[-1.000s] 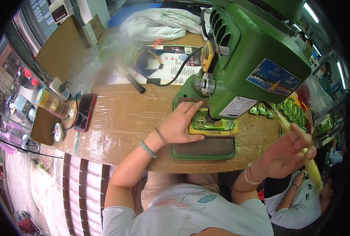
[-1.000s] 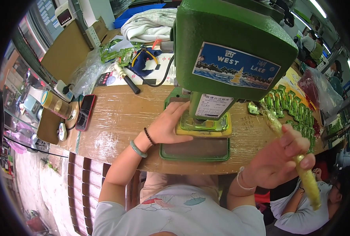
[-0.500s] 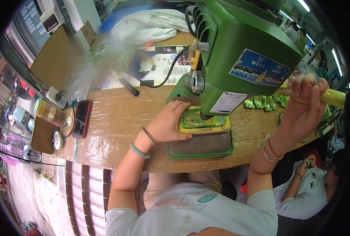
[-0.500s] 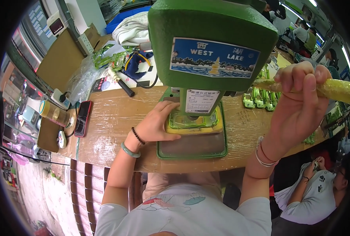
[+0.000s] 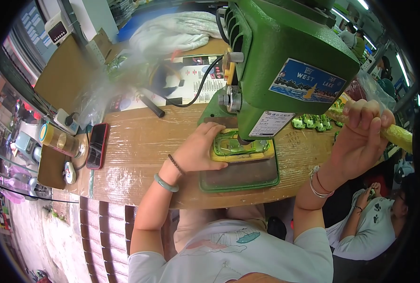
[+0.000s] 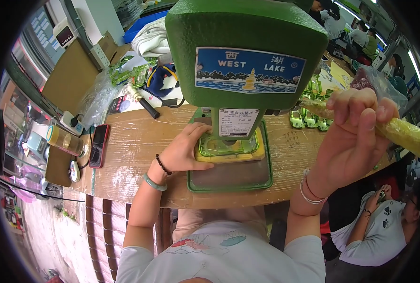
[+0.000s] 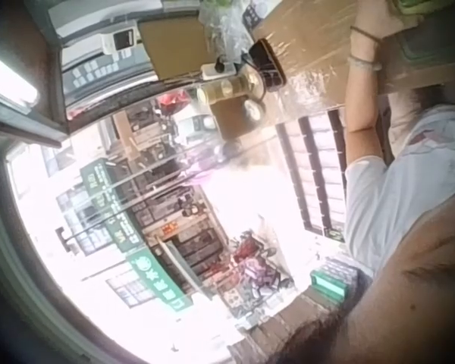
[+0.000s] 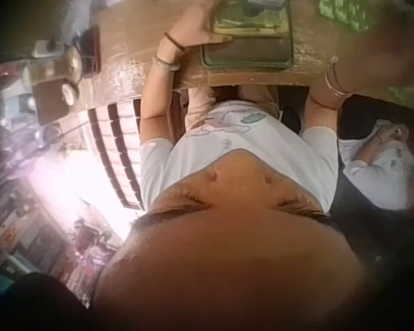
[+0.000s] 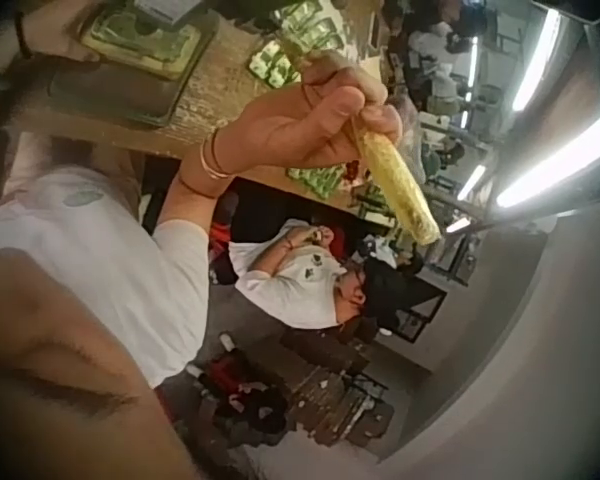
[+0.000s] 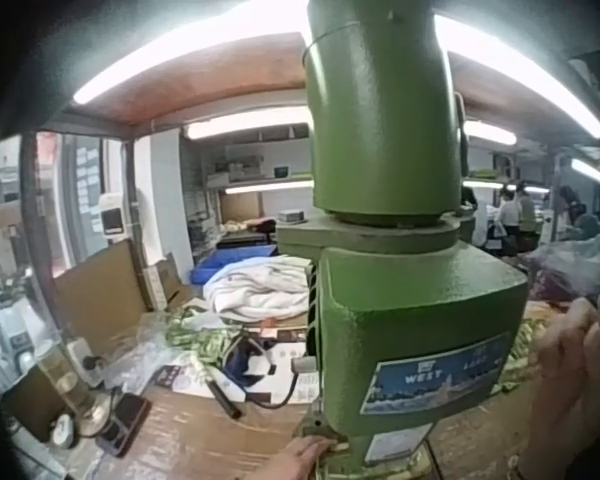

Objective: The person processes small green plastic components using a manual press machine, then sorts them into a tray.

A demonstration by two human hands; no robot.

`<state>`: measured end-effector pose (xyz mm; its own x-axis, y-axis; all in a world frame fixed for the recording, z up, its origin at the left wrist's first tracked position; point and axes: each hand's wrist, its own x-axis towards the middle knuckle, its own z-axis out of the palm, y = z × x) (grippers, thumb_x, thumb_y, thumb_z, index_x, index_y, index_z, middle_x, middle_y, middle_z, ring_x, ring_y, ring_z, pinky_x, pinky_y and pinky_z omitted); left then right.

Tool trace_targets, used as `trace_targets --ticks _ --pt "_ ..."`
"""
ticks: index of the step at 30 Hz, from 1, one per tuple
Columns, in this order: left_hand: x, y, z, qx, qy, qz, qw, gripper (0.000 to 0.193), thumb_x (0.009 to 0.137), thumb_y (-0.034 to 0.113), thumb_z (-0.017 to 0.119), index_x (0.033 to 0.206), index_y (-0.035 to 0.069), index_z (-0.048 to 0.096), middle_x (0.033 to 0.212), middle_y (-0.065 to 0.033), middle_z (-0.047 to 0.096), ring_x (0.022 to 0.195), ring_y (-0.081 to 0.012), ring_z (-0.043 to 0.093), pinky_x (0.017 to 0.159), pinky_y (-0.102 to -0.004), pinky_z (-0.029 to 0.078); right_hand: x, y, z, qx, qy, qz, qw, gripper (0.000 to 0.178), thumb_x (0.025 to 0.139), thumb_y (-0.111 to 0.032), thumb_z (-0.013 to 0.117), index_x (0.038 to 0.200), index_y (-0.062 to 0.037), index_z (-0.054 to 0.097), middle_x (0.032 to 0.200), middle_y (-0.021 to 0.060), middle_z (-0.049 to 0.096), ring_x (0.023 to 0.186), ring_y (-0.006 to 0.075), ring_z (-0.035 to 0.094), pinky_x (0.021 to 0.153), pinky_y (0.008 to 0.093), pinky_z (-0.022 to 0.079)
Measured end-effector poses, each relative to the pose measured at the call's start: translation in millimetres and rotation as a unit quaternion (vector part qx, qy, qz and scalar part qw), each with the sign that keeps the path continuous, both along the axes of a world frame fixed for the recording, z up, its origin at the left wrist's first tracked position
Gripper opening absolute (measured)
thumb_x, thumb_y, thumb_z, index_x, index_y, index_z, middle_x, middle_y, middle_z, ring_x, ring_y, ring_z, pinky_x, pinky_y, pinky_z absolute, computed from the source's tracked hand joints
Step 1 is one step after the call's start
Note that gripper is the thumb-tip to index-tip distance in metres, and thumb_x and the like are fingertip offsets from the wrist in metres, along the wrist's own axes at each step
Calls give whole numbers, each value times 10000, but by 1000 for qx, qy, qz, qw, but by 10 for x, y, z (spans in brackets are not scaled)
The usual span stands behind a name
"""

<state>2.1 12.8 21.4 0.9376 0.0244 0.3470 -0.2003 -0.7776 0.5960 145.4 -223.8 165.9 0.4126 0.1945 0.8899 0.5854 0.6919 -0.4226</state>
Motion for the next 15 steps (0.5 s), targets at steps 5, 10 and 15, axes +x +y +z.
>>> trace_targets --ticks 5,10,15 --pt "2 7 -1 -5 -2 -3 1000 820 570 309 800 1216 -49 445 1185 -212 477 1102 -365 460 966 -398 391 -10 -20 -45 6 -2 4 1000 90 933 -84 423 999 -114 369 768 48 381 708 160 377 733 362 355" --pt "13 24 -7 -4 -5 -4 1000 818 571 309 800 1216 -50 448 1183 -212 477 1104 -365 460 967 -400 390 -19 -36 -79 2 -1 -3 1000 86 936 -91 417 999 -123 367 775 48 375 708 163 379 740 368 359" --pt "14 19 -1 -5 -9 0 1000 805 562 285 808 1212 -34 455 1178 -206 485 1106 -363 466 961 -395 396 -89 -104 -367 52 -20 8 998 115 932 -133 447 1018 -169 379 796 45 369 761 194 397 825 416 365"
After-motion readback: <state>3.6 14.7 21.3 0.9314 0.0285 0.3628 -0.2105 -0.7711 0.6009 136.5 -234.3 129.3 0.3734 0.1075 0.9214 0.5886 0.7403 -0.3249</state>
